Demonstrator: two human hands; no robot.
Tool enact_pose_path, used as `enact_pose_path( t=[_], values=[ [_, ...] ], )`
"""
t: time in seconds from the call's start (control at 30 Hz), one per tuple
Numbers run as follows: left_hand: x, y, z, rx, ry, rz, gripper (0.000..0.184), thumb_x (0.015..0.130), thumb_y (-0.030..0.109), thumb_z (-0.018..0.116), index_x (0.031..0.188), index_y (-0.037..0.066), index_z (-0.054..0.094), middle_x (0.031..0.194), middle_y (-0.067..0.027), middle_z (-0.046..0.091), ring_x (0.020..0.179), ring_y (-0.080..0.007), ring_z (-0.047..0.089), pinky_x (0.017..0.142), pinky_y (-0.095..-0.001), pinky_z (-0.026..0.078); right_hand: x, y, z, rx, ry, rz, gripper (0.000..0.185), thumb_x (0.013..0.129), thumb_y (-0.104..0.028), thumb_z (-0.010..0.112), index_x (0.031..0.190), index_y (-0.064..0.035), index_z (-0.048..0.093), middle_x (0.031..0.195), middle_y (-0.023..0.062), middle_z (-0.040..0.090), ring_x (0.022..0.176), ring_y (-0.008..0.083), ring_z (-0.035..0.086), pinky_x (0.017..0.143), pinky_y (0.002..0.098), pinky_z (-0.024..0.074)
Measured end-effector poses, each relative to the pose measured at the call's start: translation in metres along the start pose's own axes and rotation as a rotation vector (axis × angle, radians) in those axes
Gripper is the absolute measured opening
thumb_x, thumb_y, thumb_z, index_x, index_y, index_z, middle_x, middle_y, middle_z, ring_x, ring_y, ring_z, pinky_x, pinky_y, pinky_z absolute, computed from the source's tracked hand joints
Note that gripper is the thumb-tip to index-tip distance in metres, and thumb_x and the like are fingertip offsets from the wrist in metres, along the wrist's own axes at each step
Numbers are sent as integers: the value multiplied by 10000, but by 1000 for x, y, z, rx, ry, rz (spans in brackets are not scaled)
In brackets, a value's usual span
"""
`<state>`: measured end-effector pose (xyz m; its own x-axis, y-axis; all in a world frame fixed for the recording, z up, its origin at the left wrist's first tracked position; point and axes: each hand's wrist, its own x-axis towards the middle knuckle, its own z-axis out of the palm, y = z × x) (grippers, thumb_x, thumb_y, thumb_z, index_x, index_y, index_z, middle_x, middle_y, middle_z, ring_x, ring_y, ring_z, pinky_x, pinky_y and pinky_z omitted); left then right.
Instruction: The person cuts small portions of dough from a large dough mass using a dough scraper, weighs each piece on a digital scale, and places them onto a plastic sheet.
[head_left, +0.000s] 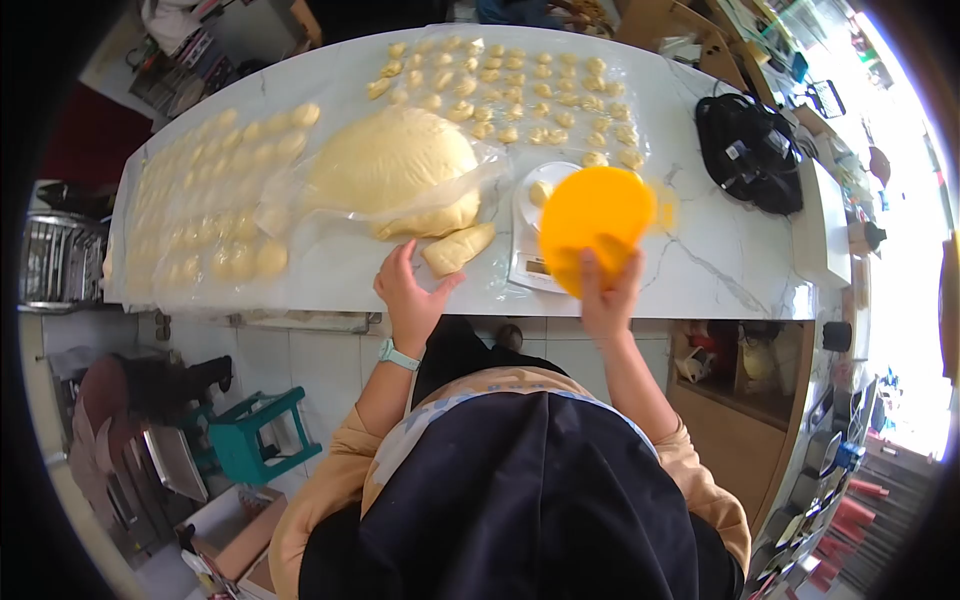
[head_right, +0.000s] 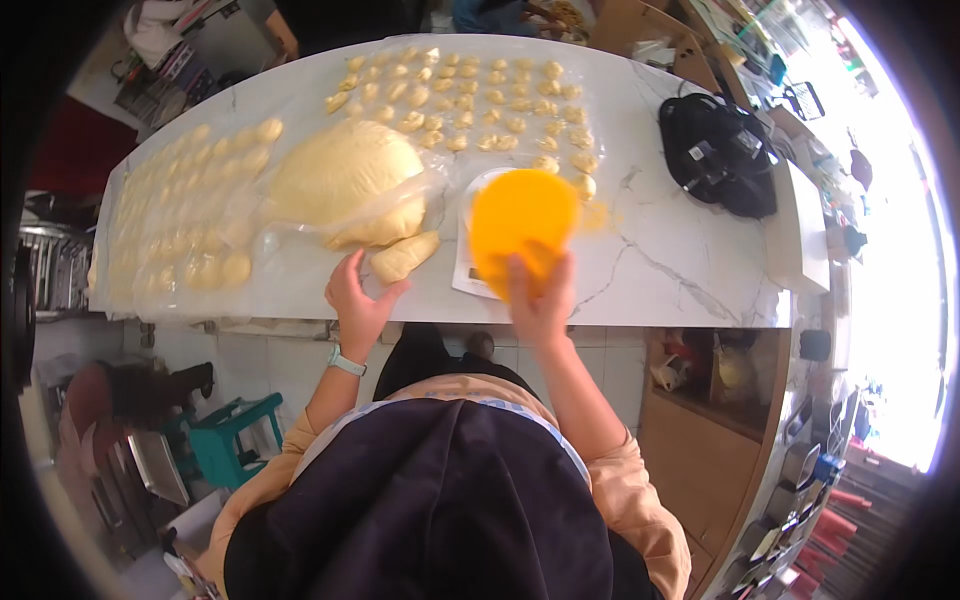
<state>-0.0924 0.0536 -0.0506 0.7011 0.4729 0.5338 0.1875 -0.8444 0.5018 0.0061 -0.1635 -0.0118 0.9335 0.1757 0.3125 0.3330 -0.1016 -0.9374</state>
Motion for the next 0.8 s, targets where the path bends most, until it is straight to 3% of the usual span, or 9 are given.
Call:
enact_pose_path(
  t=[0.07,0.1,0.17,0.37,0.43,0.6,0.67,0.73,0.8],
  values=[
    [-9,-25,10,-232,-155,19,455,731,209,773,1083,3,573,1054,-152,592,940,-311,568,801,-396,452,5,-27,28,-23,-309,84,272,912,-115,576,1119,-4,438,966,138,633,829,193,631,678,299,503],
    [-13,-35,13,-352,-231,28,470,736,190,771,1115,5,564,1079,-158,593,952,-301,579,792,-390,464,10,-31,42,-105,-408,23,306,900,-126,593,1124,3,430,872,178,648,731,287,665,614,327,506],
    [-13,-26,-4,-272,-243,-38,352,733,136,755,1034,22,613,1016,-142,629,943,-303,589,774,-381,473,24,-40,66,-204,-616,28,275,900,-130,558,1103,-1,423,810,185,649,679,366,653,568,363,506],
    [-21,-24,-17,-129,-181,-29,150,728,97,720,836,24,646,801,-88,645,801,-273,606,740,-398,455,32,-51,133,-783,-1051,-273,253,831,-113,519,1040,-19,412,782,169,654,598,330,639,510,410,503],
    [-19,-34,-15,-156,-216,-10,124,730,63,710,821,28,633,821,-99,642,788,-271,607,703,-380,469,-8,-7,141,-532,-781,-427,285,829,-128,551,1053,-4,427,761,199,636,619,350,636,513,422,511],
    [-18,-20,-17,-442,-152,-155,130,723,9,707,807,27,609,843,-96,624,726,-213,595,645,-287,475,-43,29,76,-218,-504,-186,320,855,-111,583,1103,43,451,853,234,601,714,402,616,570,440,509],
    [-15,-5,-15,-604,-180,-215,138,737,30,717,825,24,610,854,-92,622,687,-184,580,633,-255,467,-34,32,49,-126,-175,-483,363,858,-65,605,1151,60,429,906,233,602,742,382,616,615,435,491],
    [-10,17,-10,-780,-271,-361,159,758,73,730,855,19,617,863,-85,622,653,-154,561,623,-232,457,-16,39,14,-148,7,-483,419,866,-1,580,1238,1,389,945,187,615,733,329,617,626,373,493],
    [1,27,0,-653,-395,-226,188,772,109,735,895,20,623,885,-86,626,645,-142,558,619,-229,455,0,27,-18,-192,222,-158,329,915,-83,558,1191,-3,397,967,150,615,796,242,621,691,325,498]
  ],
)
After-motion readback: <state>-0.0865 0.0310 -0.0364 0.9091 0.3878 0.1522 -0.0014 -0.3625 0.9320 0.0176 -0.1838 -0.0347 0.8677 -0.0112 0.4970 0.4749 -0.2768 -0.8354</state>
